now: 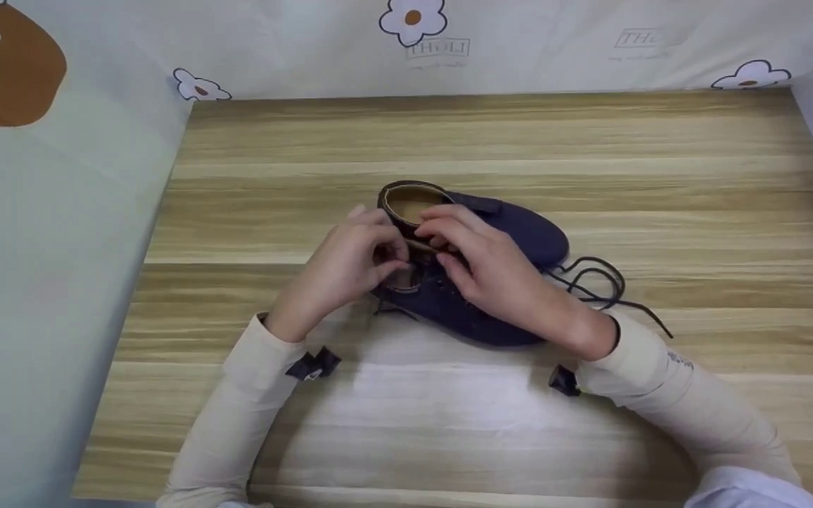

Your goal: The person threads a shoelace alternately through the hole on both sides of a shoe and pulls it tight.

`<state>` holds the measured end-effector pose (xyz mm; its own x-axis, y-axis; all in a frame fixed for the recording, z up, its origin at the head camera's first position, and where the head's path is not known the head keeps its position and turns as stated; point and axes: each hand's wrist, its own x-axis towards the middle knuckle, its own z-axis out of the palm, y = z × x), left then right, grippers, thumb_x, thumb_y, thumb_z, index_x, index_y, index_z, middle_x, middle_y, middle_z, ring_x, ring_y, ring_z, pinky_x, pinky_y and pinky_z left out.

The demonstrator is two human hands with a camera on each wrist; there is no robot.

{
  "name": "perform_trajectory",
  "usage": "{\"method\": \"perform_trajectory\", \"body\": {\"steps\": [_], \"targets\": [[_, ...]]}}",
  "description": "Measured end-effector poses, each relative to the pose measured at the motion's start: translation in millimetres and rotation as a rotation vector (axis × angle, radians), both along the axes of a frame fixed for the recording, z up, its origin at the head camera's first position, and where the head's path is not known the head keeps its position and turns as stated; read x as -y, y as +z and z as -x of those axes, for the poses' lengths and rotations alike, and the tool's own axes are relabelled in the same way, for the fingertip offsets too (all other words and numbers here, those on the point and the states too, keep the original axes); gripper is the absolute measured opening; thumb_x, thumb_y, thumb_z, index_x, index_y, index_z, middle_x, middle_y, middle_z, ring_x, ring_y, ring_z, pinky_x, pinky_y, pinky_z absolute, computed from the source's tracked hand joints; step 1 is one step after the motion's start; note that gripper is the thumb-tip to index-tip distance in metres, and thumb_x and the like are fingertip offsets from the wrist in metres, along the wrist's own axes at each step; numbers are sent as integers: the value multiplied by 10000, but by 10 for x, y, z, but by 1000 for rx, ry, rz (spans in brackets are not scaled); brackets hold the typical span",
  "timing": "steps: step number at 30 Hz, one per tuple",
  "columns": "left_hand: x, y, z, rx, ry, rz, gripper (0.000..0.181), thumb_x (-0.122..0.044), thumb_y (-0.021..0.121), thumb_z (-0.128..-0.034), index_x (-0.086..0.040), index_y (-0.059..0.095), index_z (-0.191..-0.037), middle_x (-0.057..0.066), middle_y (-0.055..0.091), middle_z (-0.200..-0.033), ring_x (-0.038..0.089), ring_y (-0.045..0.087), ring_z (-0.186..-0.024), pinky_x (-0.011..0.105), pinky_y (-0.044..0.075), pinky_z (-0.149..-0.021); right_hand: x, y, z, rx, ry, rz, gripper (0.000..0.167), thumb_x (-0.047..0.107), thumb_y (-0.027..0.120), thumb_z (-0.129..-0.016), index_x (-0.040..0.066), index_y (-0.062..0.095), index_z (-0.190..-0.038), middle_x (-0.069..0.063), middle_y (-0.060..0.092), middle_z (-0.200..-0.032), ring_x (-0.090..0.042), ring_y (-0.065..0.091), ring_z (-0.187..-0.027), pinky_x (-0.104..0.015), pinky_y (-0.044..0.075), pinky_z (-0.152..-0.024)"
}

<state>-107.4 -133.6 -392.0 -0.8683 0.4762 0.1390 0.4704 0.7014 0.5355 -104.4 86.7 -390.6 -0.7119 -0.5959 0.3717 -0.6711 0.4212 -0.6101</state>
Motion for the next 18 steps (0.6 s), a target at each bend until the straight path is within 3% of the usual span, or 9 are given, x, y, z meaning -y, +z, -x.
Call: {"method": "perform_trajectory", "body": {"steps": [3, 6, 9, 11, 14, 18], "targets": [[-5, 14, 4, -4, 11, 6, 106, -131, 809, -802, -99, 711, -821, 31, 647, -873, 214, 507, -847, 344, 412, -840, -44, -2, -45, -79, -45, -79, 155, 118, 687, -905, 119, 673, -1059, -39, 591, -1133, -134, 617, -888, -257, 532, -766], [-5, 23, 5, 1, 18, 20, 104, -139, 808, -803, -107, 710, -819, 23, 647, -862, 208, 509, -851, 323, 424, -810, -59, -19, -92, -166, -30, -208, 142, 209, 765, -851, 153, 708, -968, -25, 563, -1005, -162, 553, -836, -298, 500, -695], [-9, 22, 6, 12, 20, 31, 96, -143, 801, -812, -113, 711, -824, 22, 649, -865, 205, 510, -853, 304, 443, -780, -49, -50, -113, -250, 4, -302, 101, 205, 772, -836, 162, 738, -921, -20, 549, -972, -185, 522, -837, -311, 487, -683], [-13, 17, 8, 17, 16, 34, 90, -142, 796, -817, -113, 712, -827, 24, 652, -869, 204, 514, -853, 300, 448, -777, -38, -68, -112, -284, 12, -309, 41, 171, 744, -854, 158, 744, -893, -16, 551, -956, -191, 511, -831, -309, 481, -688], [-15, 12, 9, 25, 11, 31, 82, -133, 791, -822, -109, 712, -828, 25, 654, -875, 198, 519, -859, 290, 458, -771, -25, -73, -111, -258, 27, -241, 24, 153, 701, -892, 141, 716, -905, -5, 582, -957, -175, 532, -855, -298, 490, -721], [-15, 12, 7, 24, 5, 28, 80, -120, 792, -817, -103, 715, -832, 28, 654, -870, 198, 515, -856, 288, 455, -768, 5, -23, -117, -68, 69, -45, 49, 143, 645, -945, 110, 650, -981, -7, 658, -961, -108, 611, -845, -250, 532, -725]]}}
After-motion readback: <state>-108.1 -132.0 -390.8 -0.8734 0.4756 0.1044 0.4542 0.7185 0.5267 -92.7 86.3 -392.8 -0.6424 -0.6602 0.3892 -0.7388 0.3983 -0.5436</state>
